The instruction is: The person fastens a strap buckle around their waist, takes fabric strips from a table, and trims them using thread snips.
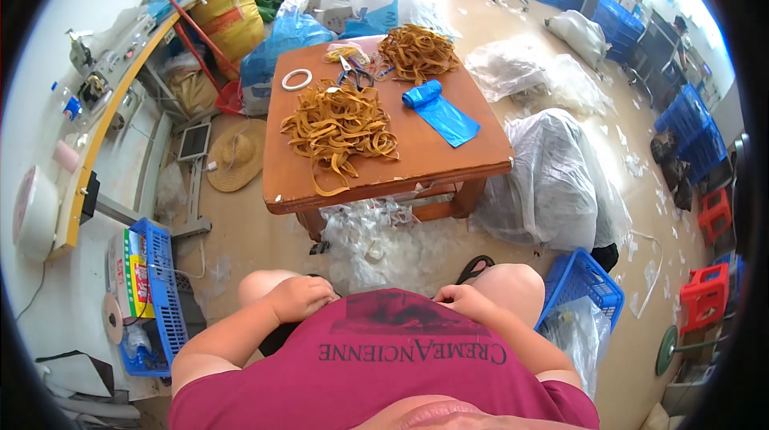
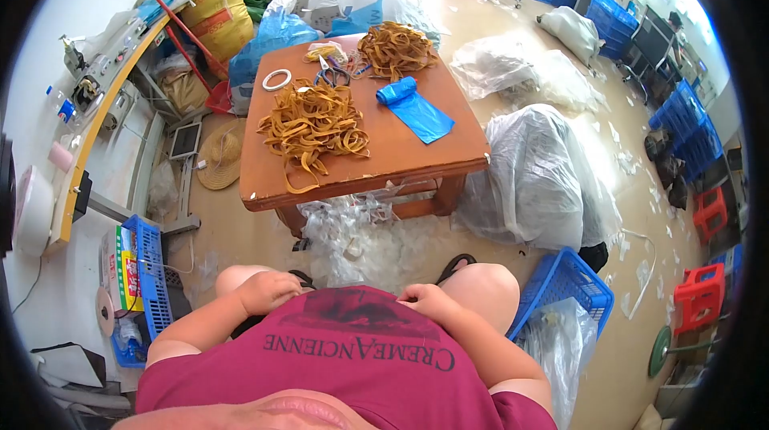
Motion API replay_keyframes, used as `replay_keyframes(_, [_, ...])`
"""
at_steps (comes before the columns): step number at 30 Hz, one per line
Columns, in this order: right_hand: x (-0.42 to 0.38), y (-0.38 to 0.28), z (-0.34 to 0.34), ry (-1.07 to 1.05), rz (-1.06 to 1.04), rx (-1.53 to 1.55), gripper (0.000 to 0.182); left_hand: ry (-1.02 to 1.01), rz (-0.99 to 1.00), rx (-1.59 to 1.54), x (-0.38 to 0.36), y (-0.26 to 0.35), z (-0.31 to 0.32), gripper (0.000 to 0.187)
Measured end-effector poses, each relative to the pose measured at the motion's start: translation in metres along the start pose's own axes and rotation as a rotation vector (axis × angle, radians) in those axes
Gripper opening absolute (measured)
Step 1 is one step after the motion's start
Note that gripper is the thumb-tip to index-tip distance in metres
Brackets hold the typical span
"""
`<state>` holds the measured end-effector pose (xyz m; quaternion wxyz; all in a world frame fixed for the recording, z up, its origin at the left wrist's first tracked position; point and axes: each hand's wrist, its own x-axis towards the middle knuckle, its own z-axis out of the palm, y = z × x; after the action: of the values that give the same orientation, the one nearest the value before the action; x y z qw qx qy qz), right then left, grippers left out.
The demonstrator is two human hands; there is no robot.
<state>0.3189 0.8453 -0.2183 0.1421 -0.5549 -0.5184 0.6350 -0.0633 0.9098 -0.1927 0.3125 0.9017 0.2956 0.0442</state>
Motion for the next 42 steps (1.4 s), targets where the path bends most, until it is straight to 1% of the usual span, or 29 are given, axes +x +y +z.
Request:
replay_keyframes(1, [-0.002, -0.006, 0.0, 0.006, -0.004, -0.023, 0.026, 0.053, -0.058, -0.086, 0.005, -0.002, 0.001, 0.027])
replay_keyframes(2, [-0.002, -0.009, -0.001, 0.014, -0.007, -0.046, 0.027, 0.093, -0.193, -0.448, 0.01, -0.006, 0.007, 0.028])
replay_keyframes(4, [0.007, -0.008, -0.004, -0.011, -0.164, -0.229, 0.027, 0.162, -0.457, -1.174, 0.023, -0.012, 0.021, 0.033])
replay_keyframes(5, [0.011, -0.009, -0.006, -0.023, -0.241, -0.321, 0.028, 0.087, -0.469, -1.35, 0.032, -0.009, 0.019, 0.041])
replay_keyframes(8, [0.018, -0.036, -0.011, -0.196, -0.168, -0.397, 0.03, -0.269, -0.435, -1.736, 0.056, 0.007, 0.026, 0.043])
replay_keyframes(9, [0.019, -0.042, -0.012, -0.236, -0.155, -0.391, 0.031, -0.391, -0.439, -1.604, 0.061, 0.013, 0.021, 0.046])
replay_keyframes(11, [0.022, -0.053, -0.015, -0.317, -0.13, -0.383, 0.032, -0.439, -0.414, -1.532, 0.066, 0.013, 0.027, 0.046])
replay_keyframes(12, [0.024, -0.05, -0.016, -0.321, -0.111, -0.356, 0.032, -0.462, -0.402, -1.494, 0.068, 0.014, 0.028, 0.046])
replay_keyframes(13, [0.029, -0.044, -0.016, -0.324, -0.093, -0.328, 0.032, -0.498, -0.443, -1.507, 0.067, 0.015, 0.028, 0.05])
replay_keyframes(16, [0.038, -0.024, -0.016, -0.348, -0.062, -0.231, 0.033, -0.499, -0.49, -1.609, 0.065, 0.019, 0.03, 0.05])
replay_keyframes(19, [0.042, -0.016, -0.016, -0.37, -0.065, -0.193, 0.034, -0.483, -0.518, -1.605, 0.066, 0.011, 0.041, 0.05])
replay_keyframes(22, [0.041, -0.016, -0.013, -0.352, -0.097, -0.232, 0.035, -0.454, -0.694, -1.478, 0.068, 0.019, 0.033, 0.049])
replay_keyframes(25, [0.04, -0.017, -0.012, -0.34, -0.097, -0.242, 0.036, -0.432, -0.692, -1.516, 0.067, -0.014, 0.066, 0.045])
replay_keyframes(28, [0.042, -0.014, -0.01, -0.34, -0.084, -0.235, 0.035, -0.356, -0.799, -1.32, 0.07, 0.01, 0.044, 0.042])
replay_keyframes(31, [0.041, -0.014, -0.009, -0.338, -0.075, -0.213, 0.033, -0.34, -0.807, -1.502, 0.07, 0.016, 0.044, 0.041])
replay_keyframes(37, [0.043, -0.006, -0.005, -0.348, -0.046, -0.169, 0.032, -0.385, -0.78, -1.544, 0.067, 0.007, 0.055, 0.041])
replay_keyframes(40, [0.044, -0.005, -0.005, -0.364, -0.027, -0.144, 0.033, -0.347, -0.721, -1.474, 0.07, 0.053, 0.018, 0.042])
replay_keyframes(42, [0.045, 0.0, -0.004, -0.357, -0.018, -0.153, 0.033, -0.385, -0.764, -1.272, 0.077, 0.028, 0.042, 0.043])
